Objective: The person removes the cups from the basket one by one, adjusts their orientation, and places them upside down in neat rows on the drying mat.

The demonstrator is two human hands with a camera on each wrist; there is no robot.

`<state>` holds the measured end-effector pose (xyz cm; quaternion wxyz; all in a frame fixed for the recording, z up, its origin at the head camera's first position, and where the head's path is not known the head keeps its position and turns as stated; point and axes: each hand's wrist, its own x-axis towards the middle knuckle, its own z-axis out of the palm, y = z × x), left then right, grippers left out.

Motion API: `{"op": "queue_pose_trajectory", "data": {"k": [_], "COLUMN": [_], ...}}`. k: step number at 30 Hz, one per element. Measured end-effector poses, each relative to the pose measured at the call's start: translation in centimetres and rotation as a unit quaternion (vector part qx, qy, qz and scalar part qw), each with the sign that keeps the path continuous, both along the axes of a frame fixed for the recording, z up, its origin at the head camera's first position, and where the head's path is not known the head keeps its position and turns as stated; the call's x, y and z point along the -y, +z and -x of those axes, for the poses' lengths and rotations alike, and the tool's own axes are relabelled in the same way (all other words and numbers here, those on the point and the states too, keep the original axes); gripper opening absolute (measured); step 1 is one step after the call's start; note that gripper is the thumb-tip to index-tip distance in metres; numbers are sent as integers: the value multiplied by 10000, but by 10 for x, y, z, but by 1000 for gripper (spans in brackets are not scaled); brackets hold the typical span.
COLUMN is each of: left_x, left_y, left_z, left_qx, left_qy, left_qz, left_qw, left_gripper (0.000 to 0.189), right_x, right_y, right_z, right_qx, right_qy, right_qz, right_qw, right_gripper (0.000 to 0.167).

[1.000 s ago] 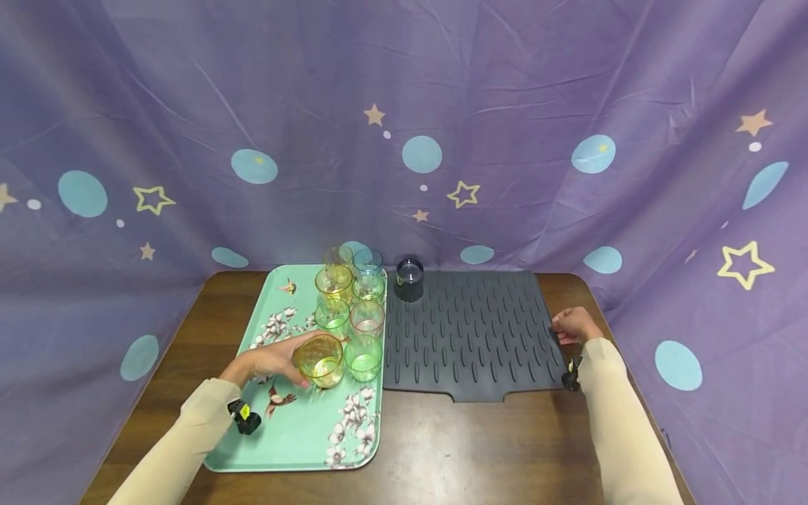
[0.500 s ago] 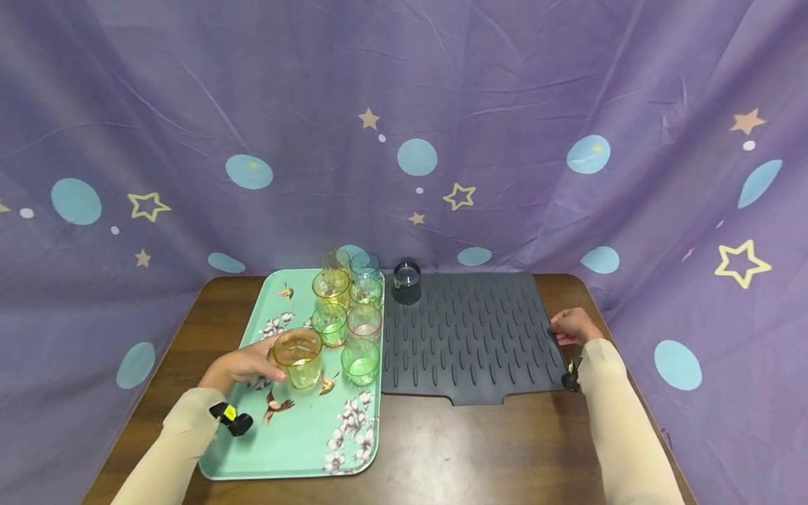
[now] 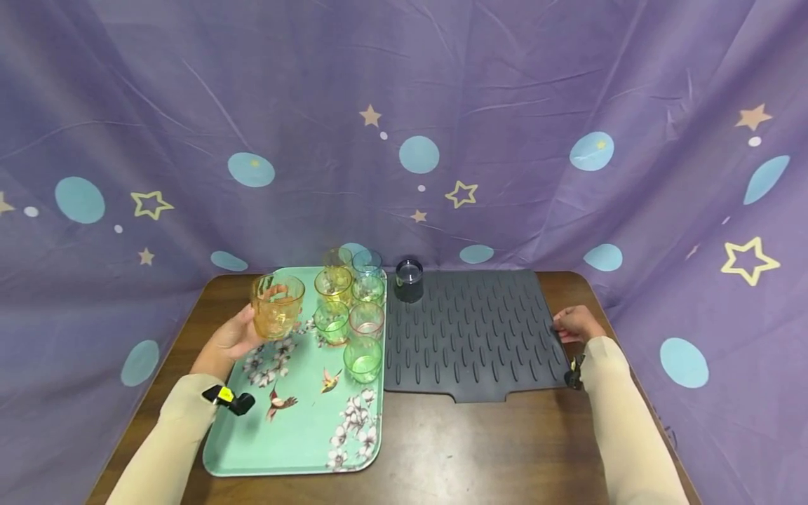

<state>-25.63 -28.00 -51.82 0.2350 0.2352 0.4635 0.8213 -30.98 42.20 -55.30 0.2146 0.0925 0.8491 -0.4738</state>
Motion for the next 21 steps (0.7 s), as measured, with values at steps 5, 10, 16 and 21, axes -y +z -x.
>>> {"op": "queue_pose_trajectory", "data": {"k": [5, 10, 16, 21], "left_x": [-18, -40, -74, -105], "left_y": [27, 55, 87, 108], "left_z": [12, 22, 38, 51], "left_qx": [334, 922, 733, 108], "left_qy": [-149, 287, 767, 998], "left_qz": [-628, -756, -173, 941], "left_qw": [9974, 9924, 9942, 9905], "left_gripper": [52, 41, 45, 46], "right_x": [0, -2, -2, 1], "right_y": [2, 4, 5, 1], "right_z": [-2, -4, -3, -2], "right_qx": [-28, -23, -69, -21], "right_qy": [29, -20, 23, 20], "right_qz": [-38, -58, -50, -18], "right_qw": [10000, 10000, 10000, 10000], "right_gripper": [24, 23, 26, 26]}}
